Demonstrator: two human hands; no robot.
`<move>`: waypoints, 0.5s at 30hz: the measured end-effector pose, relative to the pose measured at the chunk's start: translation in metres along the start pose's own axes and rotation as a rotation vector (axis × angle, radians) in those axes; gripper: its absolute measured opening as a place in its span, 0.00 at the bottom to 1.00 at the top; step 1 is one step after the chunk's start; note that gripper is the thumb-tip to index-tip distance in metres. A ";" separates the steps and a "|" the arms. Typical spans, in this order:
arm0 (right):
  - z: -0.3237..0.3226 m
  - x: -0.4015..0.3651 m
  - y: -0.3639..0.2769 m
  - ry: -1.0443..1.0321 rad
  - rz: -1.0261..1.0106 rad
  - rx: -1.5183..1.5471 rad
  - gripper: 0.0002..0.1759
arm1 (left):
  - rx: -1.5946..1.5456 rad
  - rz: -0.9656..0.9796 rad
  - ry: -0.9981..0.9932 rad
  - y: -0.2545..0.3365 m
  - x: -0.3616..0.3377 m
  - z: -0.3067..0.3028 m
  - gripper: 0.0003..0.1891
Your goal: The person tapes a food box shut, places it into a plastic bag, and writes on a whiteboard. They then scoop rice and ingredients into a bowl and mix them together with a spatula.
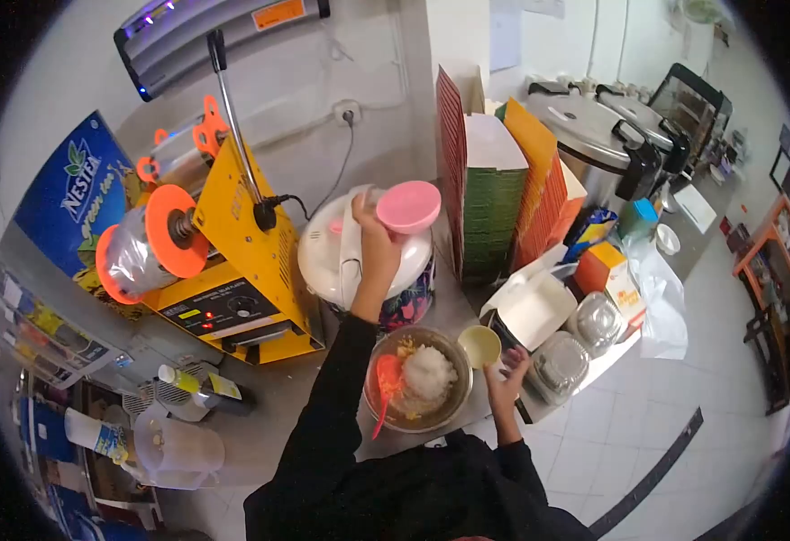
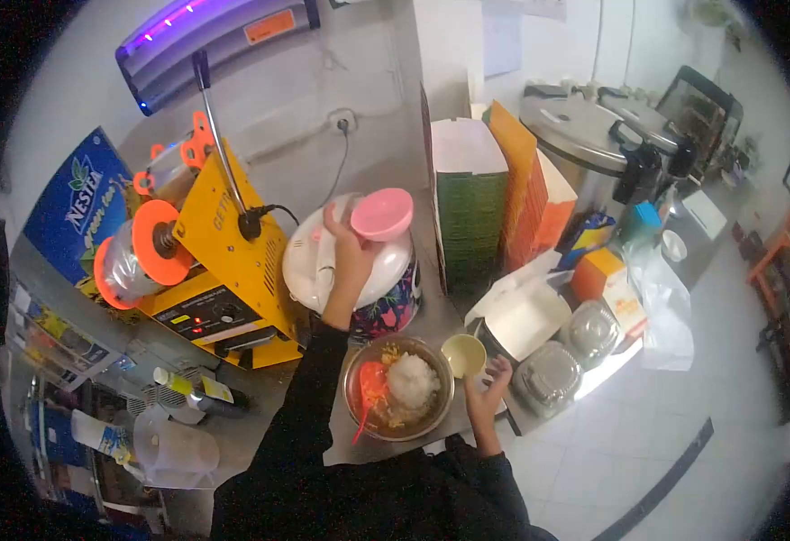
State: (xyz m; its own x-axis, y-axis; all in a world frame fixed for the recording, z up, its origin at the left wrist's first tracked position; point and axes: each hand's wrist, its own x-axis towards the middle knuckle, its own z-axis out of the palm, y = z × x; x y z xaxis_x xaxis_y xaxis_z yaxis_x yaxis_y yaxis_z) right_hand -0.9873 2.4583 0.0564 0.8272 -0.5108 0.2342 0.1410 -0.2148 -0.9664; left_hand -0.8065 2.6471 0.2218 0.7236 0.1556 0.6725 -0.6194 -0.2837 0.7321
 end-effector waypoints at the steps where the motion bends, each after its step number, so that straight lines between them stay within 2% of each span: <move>1: 0.002 -0.004 0.010 -0.010 0.104 0.039 0.30 | 0.344 0.166 0.049 0.001 -0.009 -0.008 0.33; 2: 0.005 -0.006 0.015 -0.001 0.136 0.069 0.30 | 0.681 0.342 0.097 0.002 -0.023 -0.019 0.29; 3: 0.003 -0.007 0.020 0.035 0.136 0.058 0.30 | 0.528 0.295 0.116 0.021 -0.048 -0.028 0.22; 4: -0.005 -0.006 0.024 0.093 0.016 0.001 0.30 | 0.364 0.174 0.021 0.045 -0.071 -0.043 0.17; 5: -0.019 -0.003 0.024 0.167 -0.106 -0.063 0.29 | 0.396 0.117 -0.125 0.055 -0.090 -0.063 0.13; 6: -0.037 0.002 0.019 0.303 -0.225 -0.220 0.29 | 0.362 0.028 -0.106 0.041 -0.115 -0.076 0.12; 7: -0.058 0.007 0.015 0.425 -0.276 -0.242 0.28 | 0.282 -0.075 -0.125 0.017 -0.141 -0.093 0.13; 8: -0.085 0.016 0.014 0.574 -0.293 -0.344 0.28 | 0.350 -0.244 -0.162 0.013 -0.161 -0.105 0.18; 9: -0.114 0.028 0.016 0.713 -0.305 -0.441 0.30 | 0.334 -0.306 -0.160 -0.010 -0.187 -0.115 0.24; 11: -0.175 0.061 0.037 1.059 -0.184 -0.511 0.36 | 0.282 -0.726 -0.305 -0.011 -0.214 -0.123 0.25; 12: -0.214 0.073 0.059 1.090 -0.196 -0.528 0.36 | 0.149 -1.040 -0.300 -0.005 -0.219 -0.125 0.23; 13: -0.256 0.085 0.087 1.080 0.109 -0.059 0.41 | 0.018 -1.353 -0.293 0.000 -0.220 -0.119 0.21; 14: -0.288 0.101 0.104 1.005 0.390 0.426 0.47 | -0.056 -1.467 -0.316 0.001 -0.223 -0.112 0.21; 15: -0.309 0.116 0.110 1.011 0.363 0.436 0.47 | -0.095 -1.481 -0.345 0.002 -0.225 -0.097 0.21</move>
State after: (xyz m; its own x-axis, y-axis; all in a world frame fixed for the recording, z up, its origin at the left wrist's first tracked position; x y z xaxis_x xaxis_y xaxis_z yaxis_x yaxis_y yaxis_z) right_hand -1.0438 2.1184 0.0100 0.0725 -0.9582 -0.2769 0.3225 0.2852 -0.9026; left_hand -1.0003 2.7034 0.0830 0.7166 0.0108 -0.6974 0.6975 -0.0138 0.7164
